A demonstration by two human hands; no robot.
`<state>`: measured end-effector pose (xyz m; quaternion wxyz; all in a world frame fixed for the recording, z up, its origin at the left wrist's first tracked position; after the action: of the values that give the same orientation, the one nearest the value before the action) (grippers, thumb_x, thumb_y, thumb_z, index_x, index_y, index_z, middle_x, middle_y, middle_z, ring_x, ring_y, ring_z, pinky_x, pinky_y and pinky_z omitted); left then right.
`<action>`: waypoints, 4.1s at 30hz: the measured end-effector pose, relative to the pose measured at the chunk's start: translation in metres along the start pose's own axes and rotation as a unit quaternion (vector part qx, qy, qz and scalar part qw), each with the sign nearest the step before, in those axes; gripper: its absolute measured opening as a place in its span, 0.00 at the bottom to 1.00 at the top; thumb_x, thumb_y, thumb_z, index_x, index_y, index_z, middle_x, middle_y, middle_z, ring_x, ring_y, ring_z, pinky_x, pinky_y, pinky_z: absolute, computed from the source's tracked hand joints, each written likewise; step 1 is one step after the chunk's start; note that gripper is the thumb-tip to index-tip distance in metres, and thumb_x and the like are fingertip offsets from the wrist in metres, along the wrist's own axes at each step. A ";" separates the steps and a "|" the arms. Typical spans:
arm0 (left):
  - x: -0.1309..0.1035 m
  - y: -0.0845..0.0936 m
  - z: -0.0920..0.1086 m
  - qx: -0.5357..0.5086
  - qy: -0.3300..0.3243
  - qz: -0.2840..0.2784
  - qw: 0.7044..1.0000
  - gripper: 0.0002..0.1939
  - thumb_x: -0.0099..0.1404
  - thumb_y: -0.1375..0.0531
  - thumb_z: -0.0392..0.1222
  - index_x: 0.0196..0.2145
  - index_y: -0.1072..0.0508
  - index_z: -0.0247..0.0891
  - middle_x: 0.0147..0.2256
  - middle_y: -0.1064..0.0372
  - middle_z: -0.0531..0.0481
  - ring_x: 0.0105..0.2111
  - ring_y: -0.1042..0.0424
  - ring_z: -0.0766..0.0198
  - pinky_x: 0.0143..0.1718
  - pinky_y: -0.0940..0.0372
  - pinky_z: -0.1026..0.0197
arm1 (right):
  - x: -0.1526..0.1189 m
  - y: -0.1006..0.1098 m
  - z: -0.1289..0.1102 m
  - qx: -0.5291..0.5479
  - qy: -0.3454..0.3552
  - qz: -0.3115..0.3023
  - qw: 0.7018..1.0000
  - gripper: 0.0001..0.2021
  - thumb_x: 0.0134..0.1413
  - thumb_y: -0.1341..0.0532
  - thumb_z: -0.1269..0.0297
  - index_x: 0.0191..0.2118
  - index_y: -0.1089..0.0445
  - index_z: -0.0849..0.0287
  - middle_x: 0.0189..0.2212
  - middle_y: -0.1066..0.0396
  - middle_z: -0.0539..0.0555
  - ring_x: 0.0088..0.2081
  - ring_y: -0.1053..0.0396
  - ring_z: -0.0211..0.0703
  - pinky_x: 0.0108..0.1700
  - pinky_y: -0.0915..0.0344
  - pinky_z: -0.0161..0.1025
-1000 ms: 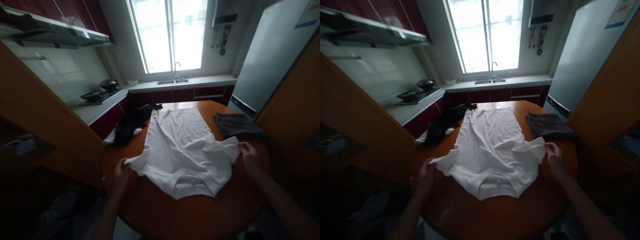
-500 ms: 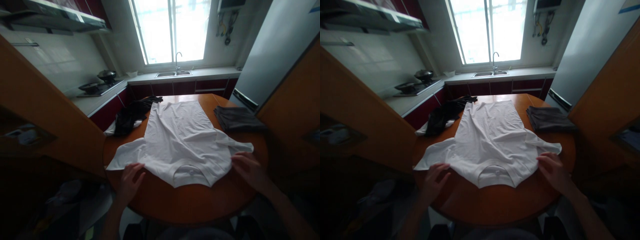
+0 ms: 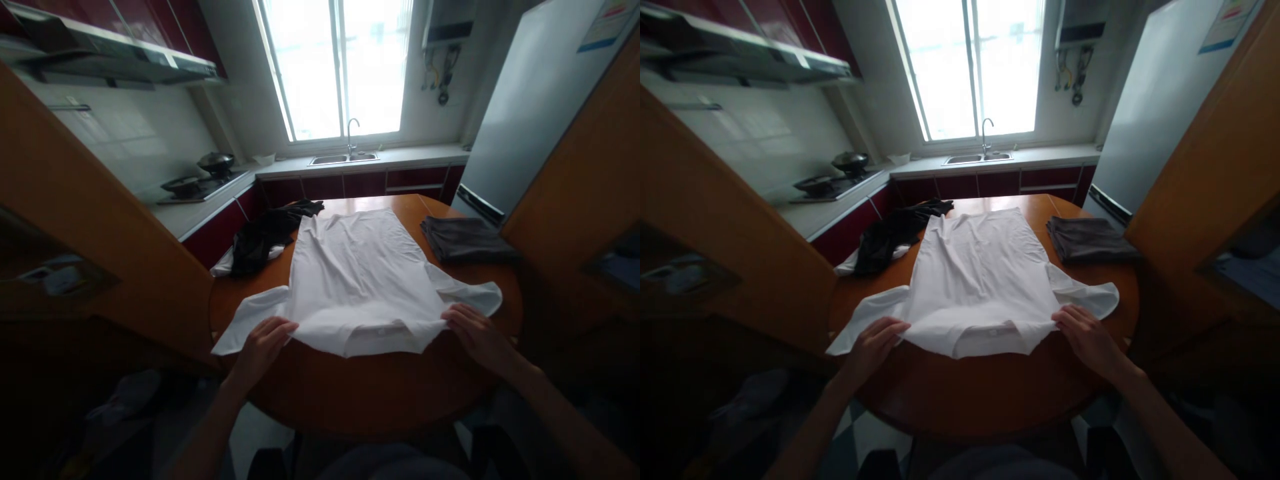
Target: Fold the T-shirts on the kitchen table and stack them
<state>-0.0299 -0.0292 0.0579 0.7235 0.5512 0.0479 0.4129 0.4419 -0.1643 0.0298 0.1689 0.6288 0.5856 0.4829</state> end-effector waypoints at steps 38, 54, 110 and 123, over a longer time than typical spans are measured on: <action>0.258 -0.057 -0.197 0.161 0.270 0.032 0.949 0.25 0.71 0.53 0.36 0.63 0.35 0.26 0.66 0.41 0.34 0.67 0.43 0.55 0.68 0.48 0.56 | 0.286 -0.070 0.131 -0.178 -0.214 -0.033 0.960 0.27 0.65 0.55 0.70 0.65 0.38 0.76 0.67 0.41 0.69 0.69 0.46 0.48 0.70 0.51 0.41; 0.344 -0.108 -0.275 0.213 0.285 -0.098 0.929 0.34 0.74 0.57 0.61 0.71 0.44 0.43 0.72 0.57 0.41 0.72 0.61 0.47 0.69 0.63 0.35 | 0.321 -0.099 0.245 -0.256 -0.331 -0.058 0.906 0.34 0.70 0.60 0.52 0.72 0.50 0.71 0.73 0.57 0.65 0.73 0.60 0.52 0.71 0.61 0.50; 0.329 -0.129 -0.156 0.162 0.068 -0.146 0.974 0.35 0.74 0.54 0.62 0.72 0.50 0.48 0.73 0.59 0.44 0.72 0.61 0.47 0.68 0.56 0.37 | 0.338 -0.128 0.144 -0.155 -0.164 -0.087 0.970 0.30 0.71 0.57 0.51 0.72 0.49 0.59 0.74 0.58 0.60 0.73 0.61 0.56 0.69 0.58 0.64; 0.208 -0.101 -0.024 0.081 -0.030 -0.128 0.988 0.31 0.75 0.50 0.56 0.72 0.49 0.53 0.72 0.55 0.48 0.72 0.59 0.52 0.70 0.58 0.39 | 0.185 -0.097 0.004 -0.113 -0.042 -0.065 0.991 0.28 0.70 0.53 0.58 0.72 0.48 0.58 0.73 0.56 0.59 0.73 0.60 0.51 0.71 0.57 0.58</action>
<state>0.1490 0.1190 0.0444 0.7244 0.6095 0.1299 0.2947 0.3614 0.0289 0.0280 0.2939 0.5861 0.5591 0.5074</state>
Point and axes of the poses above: each hand's wrist, its own x-axis towards the middle knuckle, its own y-axis out of the back of the hand, z = x × y, the point moved 3 cm from there along x, towards the middle knuckle
